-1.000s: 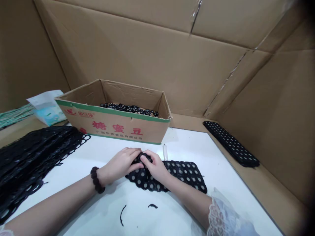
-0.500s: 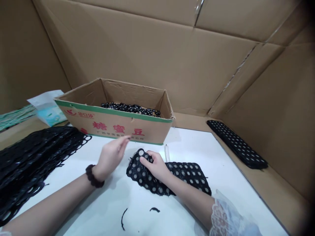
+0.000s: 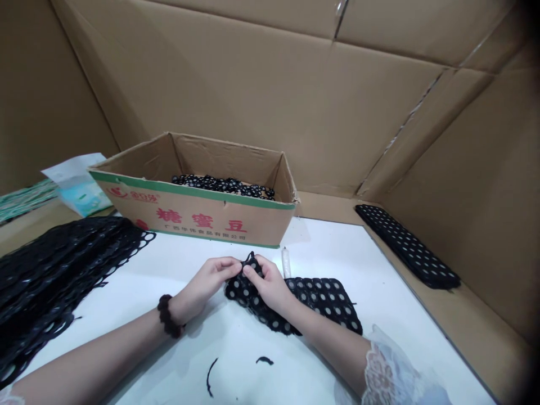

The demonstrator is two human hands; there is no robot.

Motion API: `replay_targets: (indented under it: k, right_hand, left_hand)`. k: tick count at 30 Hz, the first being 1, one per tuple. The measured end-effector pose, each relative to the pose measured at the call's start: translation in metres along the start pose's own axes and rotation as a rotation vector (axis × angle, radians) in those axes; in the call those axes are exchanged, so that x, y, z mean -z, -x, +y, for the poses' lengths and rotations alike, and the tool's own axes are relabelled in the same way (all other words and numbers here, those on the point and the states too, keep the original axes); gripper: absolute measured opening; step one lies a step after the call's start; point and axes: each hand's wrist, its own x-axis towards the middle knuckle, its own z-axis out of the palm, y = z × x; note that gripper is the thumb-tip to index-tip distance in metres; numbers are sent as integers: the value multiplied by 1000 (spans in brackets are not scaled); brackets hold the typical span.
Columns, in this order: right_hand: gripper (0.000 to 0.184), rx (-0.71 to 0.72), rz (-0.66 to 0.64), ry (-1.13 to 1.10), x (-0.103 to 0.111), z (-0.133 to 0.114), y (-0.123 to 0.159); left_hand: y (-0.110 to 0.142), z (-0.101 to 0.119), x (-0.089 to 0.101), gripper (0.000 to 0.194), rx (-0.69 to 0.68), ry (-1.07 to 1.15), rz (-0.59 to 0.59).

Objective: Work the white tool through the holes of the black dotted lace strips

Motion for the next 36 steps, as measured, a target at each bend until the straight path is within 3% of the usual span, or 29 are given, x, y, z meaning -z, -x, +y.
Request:
replay_targets:
  k: [2,4,7,9,10,11,13,15,17,19,22,24,26,30,33,36]
  right_hand:
    - [20,-13,9,9,0,1,0]
    - [21,-27,35,26,-1,2,1]
    - [22,-36,29,41,-2,3,2]
    - [21,-27,12,33,-3,2,2]
    - [20,-20,9,28,-2,1,2]
    - [20,-13,10,25,-2,0,2]
    - [20,-4,31,22,-1,-2,2]
    - [21,2,68,14,1,-1,2]
    - [21,13,112,-6,2,0,2]
    - [20,24,149,-32,3,2,1]
    - [19,27,184,-79,3,4,-1]
    - [19,28,193,-103,4,4,-1]
    - [18,29,186,-109,4,3,-1]
    - [16,13,84,-100,6,-1,0]
    - [21,-40,-43,-85,9,-5,-1]
    - [24,-45,-58,-17,11,-7,-1]
  left_hand:
    - [0,3,6,31,42,35,95]
    - [1,17,19,30,-55,-53,359]
    - [0,58,49,28,-427,-358,877]
    - [-9,91,69,30,-633,-667,1058]
    - [-15,106,78,30,-711,-862,1082]
    - [-22,118,84,31,-730,-1073,993]
    - [-35,133,90,36,-604,-1380,769]
    - [-39,133,86,40,-563,-1433,739]
    - [-33,120,73,38,-635,-1396,782]
    - [-20,98,57,30,-731,-1360,720]
    - [-3,60,33,24,-695,-1319,399]
    - [2,39,20,30,-564,-1213,184]
    - [3,25,10,35,-427,-1034,52]
    - [2,17,3,21,-283,-737,-19]
    - [2,17,7,16,-242,-634,-16]
    - [1,14,15,16,-228,-562,-80]
